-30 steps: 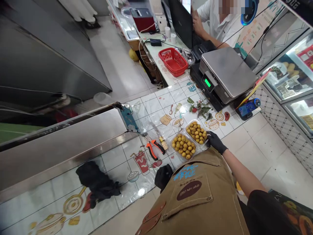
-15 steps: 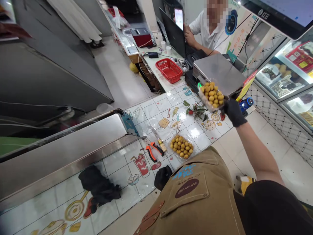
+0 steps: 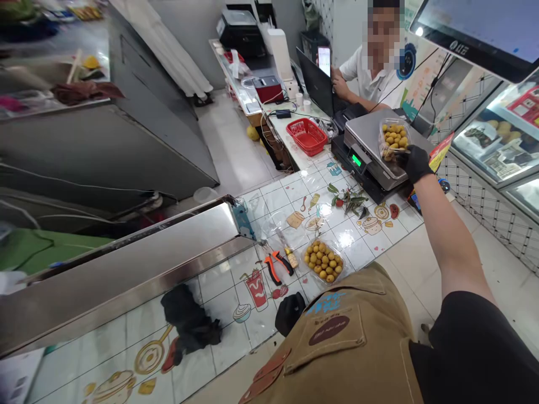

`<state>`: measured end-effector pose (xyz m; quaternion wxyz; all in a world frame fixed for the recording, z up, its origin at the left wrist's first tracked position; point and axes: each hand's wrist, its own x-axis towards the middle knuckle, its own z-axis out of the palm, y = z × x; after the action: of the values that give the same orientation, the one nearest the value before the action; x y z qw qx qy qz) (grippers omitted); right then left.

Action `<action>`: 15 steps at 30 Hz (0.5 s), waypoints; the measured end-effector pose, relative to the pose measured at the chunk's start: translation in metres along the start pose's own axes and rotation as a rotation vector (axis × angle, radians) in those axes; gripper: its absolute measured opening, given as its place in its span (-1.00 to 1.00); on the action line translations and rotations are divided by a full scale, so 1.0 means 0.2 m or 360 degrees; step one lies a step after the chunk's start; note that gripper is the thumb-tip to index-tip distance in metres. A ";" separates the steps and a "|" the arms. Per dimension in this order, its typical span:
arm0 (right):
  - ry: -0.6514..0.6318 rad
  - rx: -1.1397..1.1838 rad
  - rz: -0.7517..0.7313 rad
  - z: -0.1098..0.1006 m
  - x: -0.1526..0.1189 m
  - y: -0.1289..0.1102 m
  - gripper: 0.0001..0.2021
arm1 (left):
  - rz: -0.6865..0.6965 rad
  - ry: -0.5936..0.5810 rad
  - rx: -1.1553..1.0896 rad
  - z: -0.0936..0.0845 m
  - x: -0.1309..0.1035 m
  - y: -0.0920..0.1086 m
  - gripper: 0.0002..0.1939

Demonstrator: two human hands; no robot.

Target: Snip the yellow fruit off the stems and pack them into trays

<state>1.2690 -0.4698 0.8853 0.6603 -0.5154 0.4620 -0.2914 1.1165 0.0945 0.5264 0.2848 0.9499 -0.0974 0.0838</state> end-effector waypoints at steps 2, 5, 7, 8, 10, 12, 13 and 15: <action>0.0107 -0.0060 0.0057 -0.03 -0.02 0.01 -0.85 | 0.0046 0.0002 0.0034 0.00 0.00 0.00 -0.56; 0.0196 -0.0137 0.0084 -0.08 -0.07 0.00 -0.83 | 0.0038 -0.0044 0.0043 0.00 -0.01 0.00 -0.56; 0.0213 -0.0150 0.0080 -0.11 -0.11 0.00 -0.85 | 0.0023 -0.0066 0.0045 -0.01 -0.01 0.00 -0.56; 0.0223 -0.0151 0.0077 -0.12 -0.12 -0.01 -0.85 | 0.0015 -0.0074 0.0047 -0.01 -0.01 0.00 -0.56; 0.0246 -0.0144 0.0067 -0.14 -0.14 -0.01 -0.85 | 0.0000 -0.0083 0.0050 -0.01 -0.01 0.01 -0.56; 0.0256 -0.0138 0.0051 -0.14 -0.15 -0.02 -0.85 | -0.0008 -0.0100 0.0045 -0.02 0.01 0.01 -0.55; 0.0251 -0.0139 0.0039 -0.14 -0.15 -0.03 -0.85 | -0.0009 -0.0116 0.0037 -0.03 0.01 0.01 -0.54; 0.0225 -0.0156 0.0020 -0.14 -0.15 -0.04 -0.85 | -0.0001 -0.0184 0.0000 -0.04 0.03 0.02 -0.54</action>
<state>1.2325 -0.4574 0.9012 0.6018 -0.5223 0.5244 -0.3000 1.1205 0.0950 0.5361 0.2786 0.9532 -0.1135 0.0288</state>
